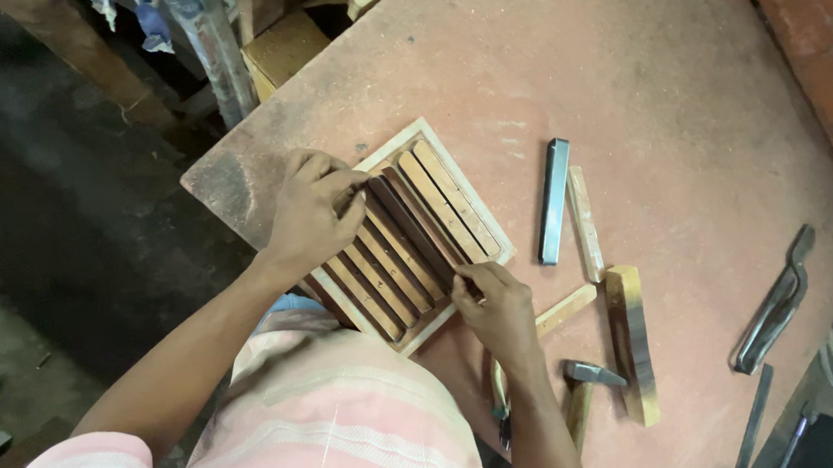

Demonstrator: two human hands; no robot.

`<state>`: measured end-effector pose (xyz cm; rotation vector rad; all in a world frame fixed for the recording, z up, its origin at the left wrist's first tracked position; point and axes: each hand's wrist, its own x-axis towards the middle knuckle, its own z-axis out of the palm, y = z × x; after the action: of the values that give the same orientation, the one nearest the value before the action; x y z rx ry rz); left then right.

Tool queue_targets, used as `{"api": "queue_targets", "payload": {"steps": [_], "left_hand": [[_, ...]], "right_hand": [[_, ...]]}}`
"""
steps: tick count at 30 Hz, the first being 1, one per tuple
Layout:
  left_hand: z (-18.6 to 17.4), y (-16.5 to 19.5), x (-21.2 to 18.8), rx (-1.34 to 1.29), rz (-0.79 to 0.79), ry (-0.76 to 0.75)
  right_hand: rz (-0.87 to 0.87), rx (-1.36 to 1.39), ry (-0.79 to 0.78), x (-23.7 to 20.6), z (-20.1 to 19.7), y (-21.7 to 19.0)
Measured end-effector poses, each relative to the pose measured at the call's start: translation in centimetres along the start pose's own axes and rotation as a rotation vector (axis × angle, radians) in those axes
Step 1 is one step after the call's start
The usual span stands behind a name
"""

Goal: The person places wooden slats into a square wooden frame on the workbench, taps them into place with a hammer, and sands the slats with a sanding block, repeating the fitting and hammering across the slats.

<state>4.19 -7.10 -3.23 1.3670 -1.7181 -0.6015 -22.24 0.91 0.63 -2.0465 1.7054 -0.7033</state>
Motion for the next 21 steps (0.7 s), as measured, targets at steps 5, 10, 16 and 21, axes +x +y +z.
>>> {"api": "queue_targets", "payload": {"steps": [5,10,16,21], "left_hand": [[-0.1,-0.2,0.1,0.01,0.069,0.011],[-0.3,-0.5,0.3,0.038,0.13,0.024],[-0.7,-0.6,0.4,0.006,0.123,0.021],[-0.5,-0.7,0.3,-0.015,0.089,0.018]], "right_hand": [[0.102,0.094,-0.053,-0.8,0.3,1.6],[0.308,-0.07,0.315,-2.8,-4.9,9.0],[0.684,-0.514,0.104,-11.7,-11.0,20.4],[0.608,-0.589,0.235,-12.3,-13.3,20.2]]}}
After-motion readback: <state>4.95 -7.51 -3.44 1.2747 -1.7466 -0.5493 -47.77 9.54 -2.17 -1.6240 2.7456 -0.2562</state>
